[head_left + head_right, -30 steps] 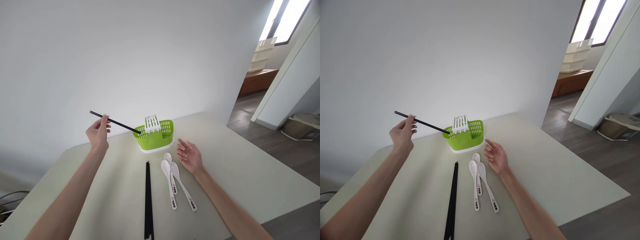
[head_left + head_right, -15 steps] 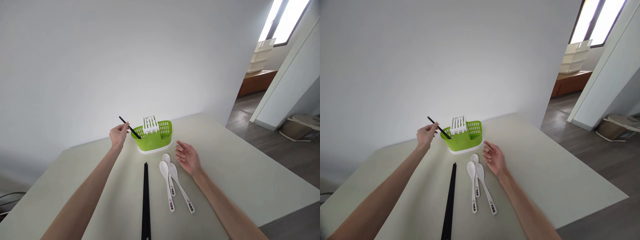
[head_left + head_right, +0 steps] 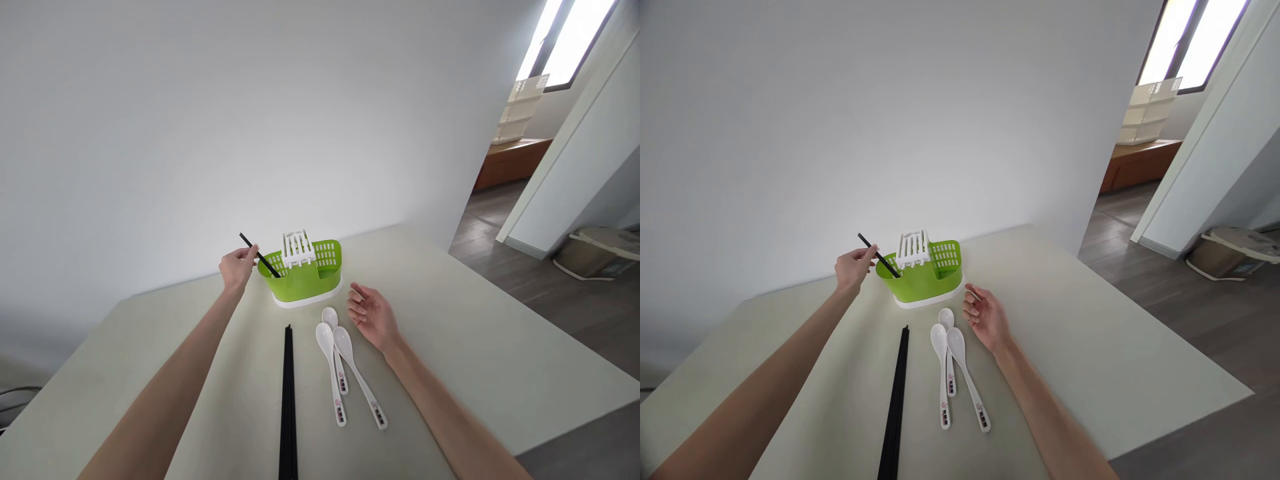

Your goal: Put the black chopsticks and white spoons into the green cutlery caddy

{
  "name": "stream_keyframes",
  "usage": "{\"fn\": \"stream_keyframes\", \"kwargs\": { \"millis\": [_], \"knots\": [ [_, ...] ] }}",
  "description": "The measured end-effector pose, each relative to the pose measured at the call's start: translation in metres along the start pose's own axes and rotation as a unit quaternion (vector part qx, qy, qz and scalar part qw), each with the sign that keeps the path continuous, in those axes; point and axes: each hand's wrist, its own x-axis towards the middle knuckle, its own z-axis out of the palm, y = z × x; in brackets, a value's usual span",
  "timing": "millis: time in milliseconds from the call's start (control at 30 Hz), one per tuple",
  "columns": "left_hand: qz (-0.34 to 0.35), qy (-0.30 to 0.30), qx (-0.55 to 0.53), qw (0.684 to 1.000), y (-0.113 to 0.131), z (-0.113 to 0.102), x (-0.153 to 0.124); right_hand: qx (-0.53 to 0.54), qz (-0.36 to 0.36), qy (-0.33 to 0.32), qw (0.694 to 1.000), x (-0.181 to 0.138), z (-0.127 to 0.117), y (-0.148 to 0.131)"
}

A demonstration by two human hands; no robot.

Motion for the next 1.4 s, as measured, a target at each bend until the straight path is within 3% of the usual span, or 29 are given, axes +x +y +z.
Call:
{"fn": "stream_keyframes", "kwargs": {
  "millis": [333, 567, 733, 867, 967, 1233, 1400],
  "knots": [
    [-0.025, -0.035, -0.04, 0.998, -0.014, -0.002, -0.007, -0.009, 0.002, 0.017, 1.0, 0.0, 0.0, 0.0],
    [-0.059, -0.044, -0.089, 0.993, -0.049, -0.017, -0.036, -0.014, 0.004, 0.027, 1.0, -0.001, 0.001, -0.001],
    [-0.025, -0.168, 0.018, 0.985, -0.067, -0.03, -0.077, -0.016, 0.006, 0.038, 0.999, -0.001, 0.0, -0.001],
    [0.033, -0.302, 0.053, 0.951, -0.076, -0.037, -0.114, -0.017, 0.005, 0.048, 0.999, -0.001, -0.002, -0.002],
    [0.088, -0.354, 0.056, 0.929, -0.083, -0.041, -0.134, -0.018, 0.006, 0.054, 0.998, -0.001, -0.004, -0.002],
    [0.16, -0.334, 0.05, 0.927, -0.087, -0.048, -0.176, -0.023, 0.009, 0.061, 0.998, -0.001, -0.006, -0.001],
    [0.207, -0.311, 0.066, 0.925, -0.086, -0.051, -0.185, -0.03, 0.013, 0.064, 0.997, -0.006, -0.007, -0.001]
  ]
}}
